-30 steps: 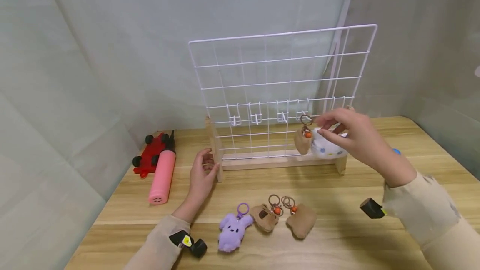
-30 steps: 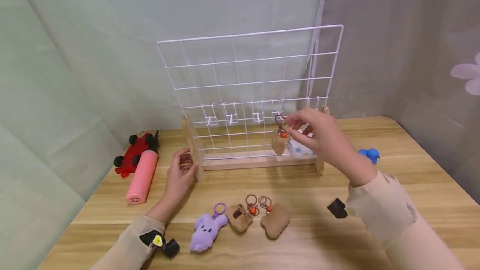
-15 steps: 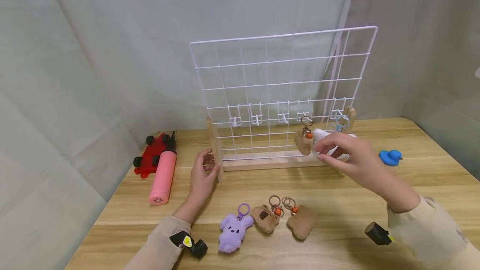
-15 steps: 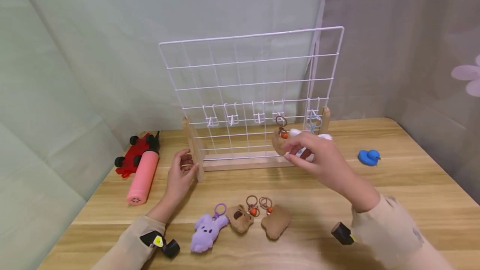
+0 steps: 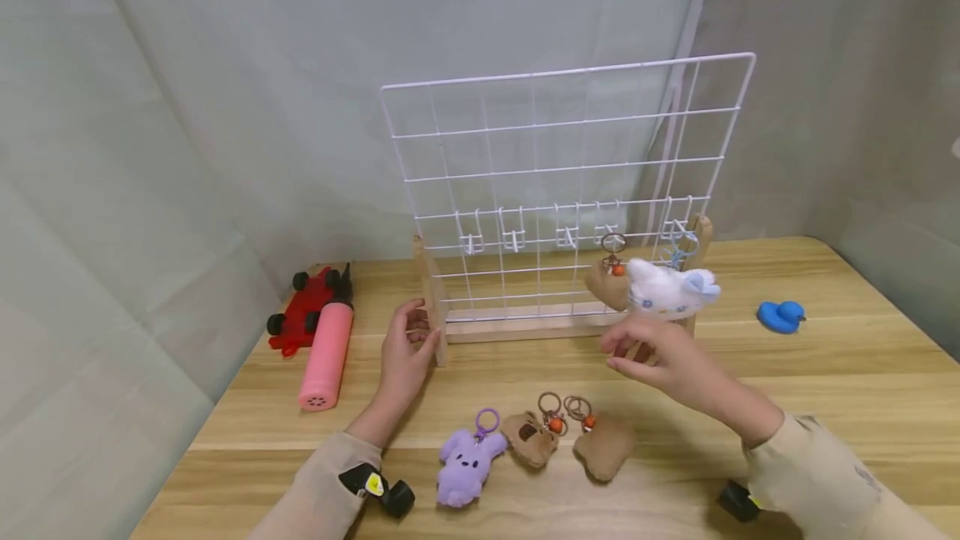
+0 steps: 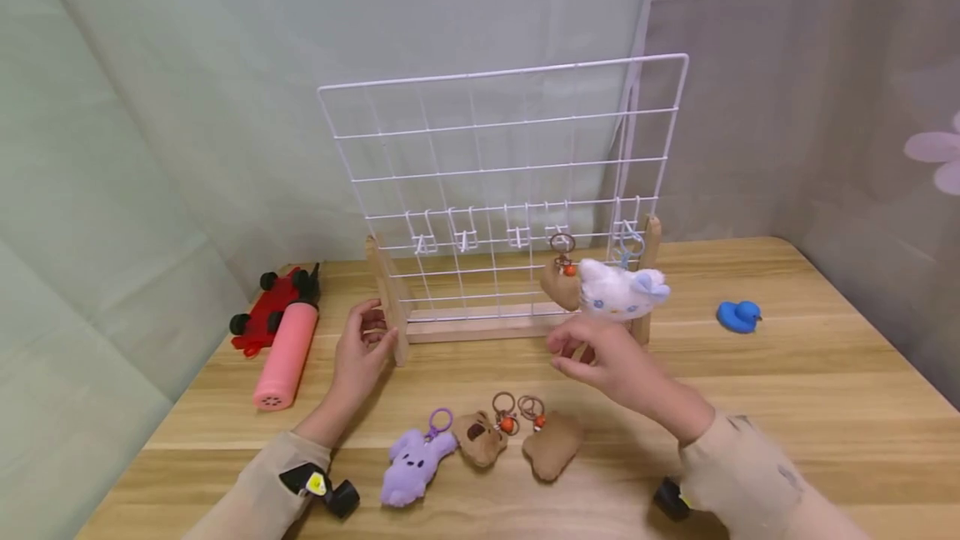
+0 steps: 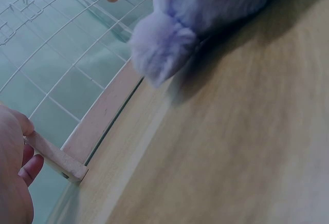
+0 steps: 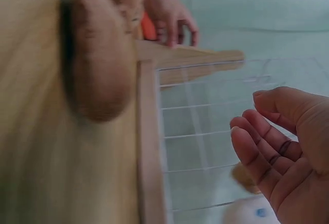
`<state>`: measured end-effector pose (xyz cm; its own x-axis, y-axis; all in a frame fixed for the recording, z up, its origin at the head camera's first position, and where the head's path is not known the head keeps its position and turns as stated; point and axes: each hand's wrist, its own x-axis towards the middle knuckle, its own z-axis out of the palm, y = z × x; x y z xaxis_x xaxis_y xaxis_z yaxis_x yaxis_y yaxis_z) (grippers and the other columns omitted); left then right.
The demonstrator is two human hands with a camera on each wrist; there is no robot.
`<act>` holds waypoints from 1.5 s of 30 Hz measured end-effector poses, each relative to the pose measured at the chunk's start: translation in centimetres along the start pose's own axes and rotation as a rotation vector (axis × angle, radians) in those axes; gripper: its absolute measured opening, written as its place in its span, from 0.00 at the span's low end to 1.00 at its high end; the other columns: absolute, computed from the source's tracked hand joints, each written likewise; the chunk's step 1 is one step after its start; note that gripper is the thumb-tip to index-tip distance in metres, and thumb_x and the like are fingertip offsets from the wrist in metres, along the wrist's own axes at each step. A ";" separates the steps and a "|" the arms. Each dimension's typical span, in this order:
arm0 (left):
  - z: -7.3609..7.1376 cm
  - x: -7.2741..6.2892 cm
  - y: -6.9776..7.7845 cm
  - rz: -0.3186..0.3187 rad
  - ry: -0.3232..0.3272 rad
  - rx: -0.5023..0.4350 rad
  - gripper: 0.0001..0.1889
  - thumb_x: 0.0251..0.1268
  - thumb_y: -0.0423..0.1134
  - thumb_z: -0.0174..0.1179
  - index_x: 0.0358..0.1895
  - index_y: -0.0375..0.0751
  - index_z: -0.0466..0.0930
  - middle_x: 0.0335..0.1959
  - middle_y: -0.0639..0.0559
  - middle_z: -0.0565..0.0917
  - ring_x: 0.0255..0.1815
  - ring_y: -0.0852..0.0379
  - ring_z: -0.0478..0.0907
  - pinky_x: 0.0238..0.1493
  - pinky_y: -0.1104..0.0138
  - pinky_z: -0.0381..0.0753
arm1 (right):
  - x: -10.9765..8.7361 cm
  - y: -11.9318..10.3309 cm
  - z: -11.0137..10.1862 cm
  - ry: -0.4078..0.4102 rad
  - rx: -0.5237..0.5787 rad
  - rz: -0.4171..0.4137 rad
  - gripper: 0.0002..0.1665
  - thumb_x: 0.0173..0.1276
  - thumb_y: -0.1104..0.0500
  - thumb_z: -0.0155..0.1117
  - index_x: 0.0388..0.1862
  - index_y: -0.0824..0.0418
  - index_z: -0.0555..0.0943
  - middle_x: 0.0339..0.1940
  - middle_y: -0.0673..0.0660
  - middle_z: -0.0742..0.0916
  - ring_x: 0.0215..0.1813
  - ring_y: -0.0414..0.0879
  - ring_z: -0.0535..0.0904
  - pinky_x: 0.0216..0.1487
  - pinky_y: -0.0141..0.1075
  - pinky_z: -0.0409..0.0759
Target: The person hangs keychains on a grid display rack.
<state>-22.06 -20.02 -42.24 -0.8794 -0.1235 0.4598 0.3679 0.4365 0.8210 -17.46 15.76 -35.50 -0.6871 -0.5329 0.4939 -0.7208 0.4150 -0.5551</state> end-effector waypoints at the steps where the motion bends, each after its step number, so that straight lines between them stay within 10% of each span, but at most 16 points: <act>1: 0.0 0.0 0.0 0.000 0.002 -0.002 0.25 0.59 0.22 0.60 0.60 0.31 0.67 0.47 0.36 0.78 0.45 0.48 0.76 0.40 0.78 0.77 | -0.1 0.3 0.3 -0.016 0.000 0.015 0.10 0.59 0.69 0.67 0.40 0.59 0.82 0.34 0.54 0.86 0.34 0.29 0.77 0.29 0.28 0.79; 45: 0.0 0.0 0.2 -0.019 -0.013 0.014 0.25 0.60 0.23 0.59 0.61 0.31 0.65 0.48 0.35 0.77 0.46 0.47 0.76 0.43 0.77 0.77 | -0.2 2.8 5.0 -0.398 -0.097 0.021 0.14 0.53 0.64 0.71 0.40 0.58 0.83 0.34 0.48 0.81 0.34 0.32 0.74 0.36 0.25 0.77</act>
<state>-21.95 -19.94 -42.09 -0.8903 -0.1203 0.4392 0.3466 0.4464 0.8250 -18.93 13.40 -40.49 -0.6270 -0.7592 0.1745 -0.7250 0.4868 -0.4872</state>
